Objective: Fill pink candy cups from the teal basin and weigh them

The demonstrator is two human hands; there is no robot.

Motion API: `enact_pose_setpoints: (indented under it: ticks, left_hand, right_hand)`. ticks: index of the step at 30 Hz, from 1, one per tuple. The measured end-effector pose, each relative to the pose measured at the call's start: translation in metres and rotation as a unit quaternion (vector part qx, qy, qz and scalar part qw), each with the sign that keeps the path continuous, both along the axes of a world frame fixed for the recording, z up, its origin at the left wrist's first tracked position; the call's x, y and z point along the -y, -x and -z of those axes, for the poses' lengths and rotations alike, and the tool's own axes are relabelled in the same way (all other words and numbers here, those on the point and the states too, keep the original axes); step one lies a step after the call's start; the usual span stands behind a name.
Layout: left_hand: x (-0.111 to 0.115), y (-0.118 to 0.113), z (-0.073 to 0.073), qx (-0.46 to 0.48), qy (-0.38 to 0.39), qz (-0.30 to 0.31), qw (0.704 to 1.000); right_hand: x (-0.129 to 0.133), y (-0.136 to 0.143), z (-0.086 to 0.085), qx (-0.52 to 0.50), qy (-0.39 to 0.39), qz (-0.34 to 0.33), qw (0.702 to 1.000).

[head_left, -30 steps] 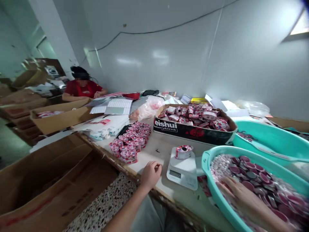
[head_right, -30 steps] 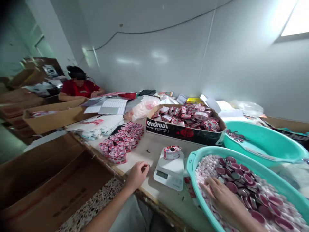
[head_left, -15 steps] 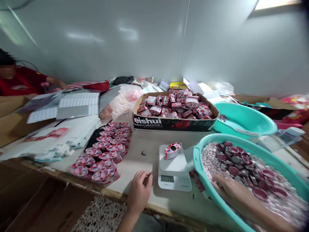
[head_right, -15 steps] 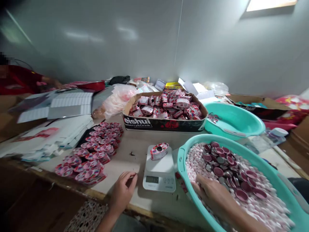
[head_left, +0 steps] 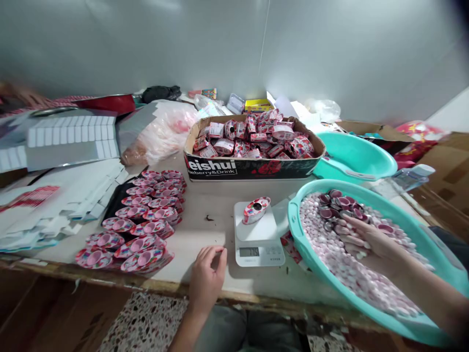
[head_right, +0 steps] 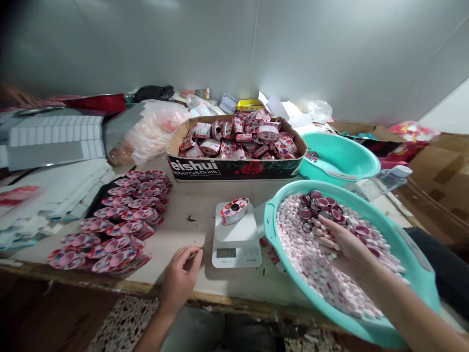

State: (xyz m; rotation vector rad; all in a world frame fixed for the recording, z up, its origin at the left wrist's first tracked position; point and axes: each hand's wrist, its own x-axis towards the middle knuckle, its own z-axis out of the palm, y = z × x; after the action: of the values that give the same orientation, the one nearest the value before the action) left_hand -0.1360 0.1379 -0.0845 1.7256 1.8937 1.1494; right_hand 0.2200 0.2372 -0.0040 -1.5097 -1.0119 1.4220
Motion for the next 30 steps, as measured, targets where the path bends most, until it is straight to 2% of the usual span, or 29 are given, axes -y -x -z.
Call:
enact_pose_setpoints:
  ticks: [3, 6, 9, 12, 16, 19, 23, 30]
  left_hand:
    - [0.0, 0.0, 0.0, 0.001, -0.001, 0.001, 1.0]
    - [0.0, 0.0, -0.001, 0.0, -0.002, 0.001, 1.0]
    - [0.0, 0.0, -0.001, 0.003, 0.0, 0.001, 1.0]
    - [0.001, 0.001, -0.001, 0.008, 0.0, -0.001, 1.0]
    - [0.002, 0.003, -0.002, 0.022, 0.011, 0.002, 1.0]
    - [0.003, 0.003, -0.004, 0.028, 0.014, 0.0, 1.0]
    - [0.005, 0.001, -0.006, 0.024, 0.005, -0.005, 1.0]
    - [0.006, 0.002, -0.005, 0.037, 0.013, 0.016, 0.999]
  right_hand:
    - [-0.009, 0.017, -0.013, -0.147, 0.077, 0.006, 0.986]
    - [-0.024, 0.044, -0.035, -0.239, 0.099, 0.023, 0.966]
    - [-0.042, 0.083, -0.059, -0.298, 0.098, 0.012, 0.95]
    - [-0.059, 0.128, -0.071, -0.322, 0.096, -0.023, 0.942]
    - [-0.076, 0.177, -0.059, -0.325, 0.082, -0.035, 0.942]
    - [-0.083, 0.195, -0.044, -0.306, 0.067, -0.011, 0.949]
    - [-0.088, 0.199, -0.029, -0.272, 0.046, 0.033, 0.961]
    - [-0.09, 0.201, -0.017, -0.223, 0.028, 0.058, 0.973]
